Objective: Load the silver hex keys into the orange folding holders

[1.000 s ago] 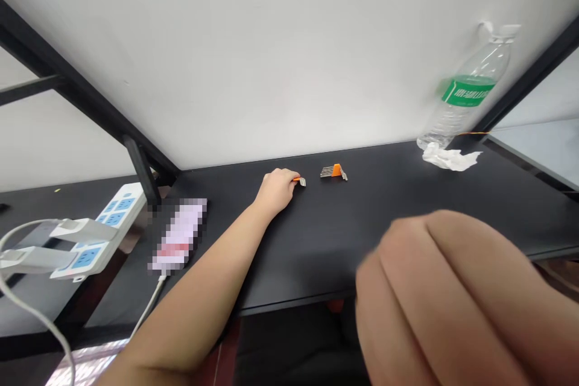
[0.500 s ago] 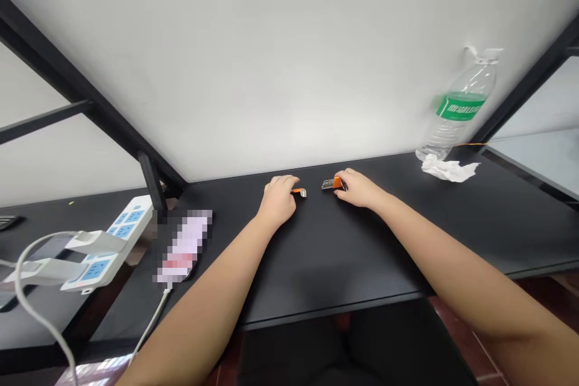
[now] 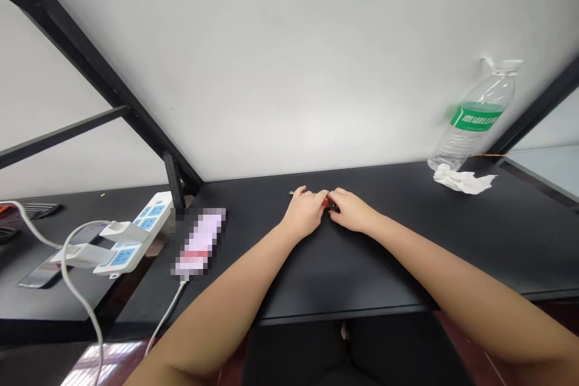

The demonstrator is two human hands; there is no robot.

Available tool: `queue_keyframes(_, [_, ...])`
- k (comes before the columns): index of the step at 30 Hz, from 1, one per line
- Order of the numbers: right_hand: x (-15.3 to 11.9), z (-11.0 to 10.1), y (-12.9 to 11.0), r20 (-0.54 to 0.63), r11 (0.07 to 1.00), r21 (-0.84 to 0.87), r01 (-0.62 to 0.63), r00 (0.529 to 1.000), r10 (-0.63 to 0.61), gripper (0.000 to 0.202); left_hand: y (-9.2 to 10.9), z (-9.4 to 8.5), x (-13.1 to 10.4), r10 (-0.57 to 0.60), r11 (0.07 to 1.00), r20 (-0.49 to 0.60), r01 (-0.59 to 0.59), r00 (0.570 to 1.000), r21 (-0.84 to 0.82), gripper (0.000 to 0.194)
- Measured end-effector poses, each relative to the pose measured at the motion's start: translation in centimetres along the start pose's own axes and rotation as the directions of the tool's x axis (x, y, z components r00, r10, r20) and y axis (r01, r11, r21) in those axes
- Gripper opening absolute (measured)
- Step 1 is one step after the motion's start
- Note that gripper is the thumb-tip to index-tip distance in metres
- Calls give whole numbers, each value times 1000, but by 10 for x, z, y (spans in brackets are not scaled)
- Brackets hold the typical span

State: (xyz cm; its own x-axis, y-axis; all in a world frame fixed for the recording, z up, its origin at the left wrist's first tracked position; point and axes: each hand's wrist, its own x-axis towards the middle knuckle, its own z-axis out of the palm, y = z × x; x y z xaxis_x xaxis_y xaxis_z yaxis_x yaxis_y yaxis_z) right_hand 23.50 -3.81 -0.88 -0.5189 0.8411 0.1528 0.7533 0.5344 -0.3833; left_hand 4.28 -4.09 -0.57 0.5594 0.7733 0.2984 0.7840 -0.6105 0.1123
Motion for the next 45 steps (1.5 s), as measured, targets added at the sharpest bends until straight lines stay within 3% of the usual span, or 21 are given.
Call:
queue_keyframes(4, [1, 0, 1, -9, 998, -41, -56, 998, 56, 6, -4, 1, 0, -7, 996, -9, 6, 1000, -90, 19])
queue_keyframes(12, [4, -7, -3, -85, 999, -11, -31, 996, 30, 16, -1, -5, 3, -149, 946, -128, 103, 981, -307, 22])
queue_keyframes(17, [2, -12, -6, -126, 997, -26, -74, 990, 70, 18, -1, -8, 1, -335, 854, -208, 203, 919, -479, 29])
queue_keyframes(23, [2, -12, -6, -182, 999, -1, 44, 982, -43, 27, 2, -12, -5, -423, 758, -223, 208, 878, -618, 27])
queue_keyframes(26, [3, -12, -9, -185, 999, 36, 33, 982, -26, 28, 4, -11, -5, -421, 767, -228, 210, 878, -607, 28])
queue_keyframes(31, [4, -8, -14, -162, 999, 45, -6, 987, 13, 25, 4, -6, -3, -343, 874, -222, 223, 913, -432, 31])
queue_keyframes(35, [3, -9, -12, -182, 985, 172, 4, 983, 28, 18, 2, -7, -4, -310, 897, -201, 216, 929, -385, 29])
queue_keyframes(38, [3, -13, -7, -92, 897, 435, -71, 988, 123, 12, 2, -8, -5, -294, 900, -192, 204, 936, -386, 27])
queue_keyframes(41, [3, -16, -1, 120, 669, 717, -198, 980, 162, 17, 0, -7, -6, -279, 905, -168, 201, 945, -375, 25])
queue_keyframes(43, [4, -16, 2, 217, 548, 791, -270, 963, 162, 21, -1, -7, -6, -267, 913, -147, 202, 952, -354, 24])
queue_keyframes(45, [4, -16, 4, 244, 555, 772, -310, 951, 191, 21, -1, -6, -5, -238, 930, -122, 190, 964, -316, 23])
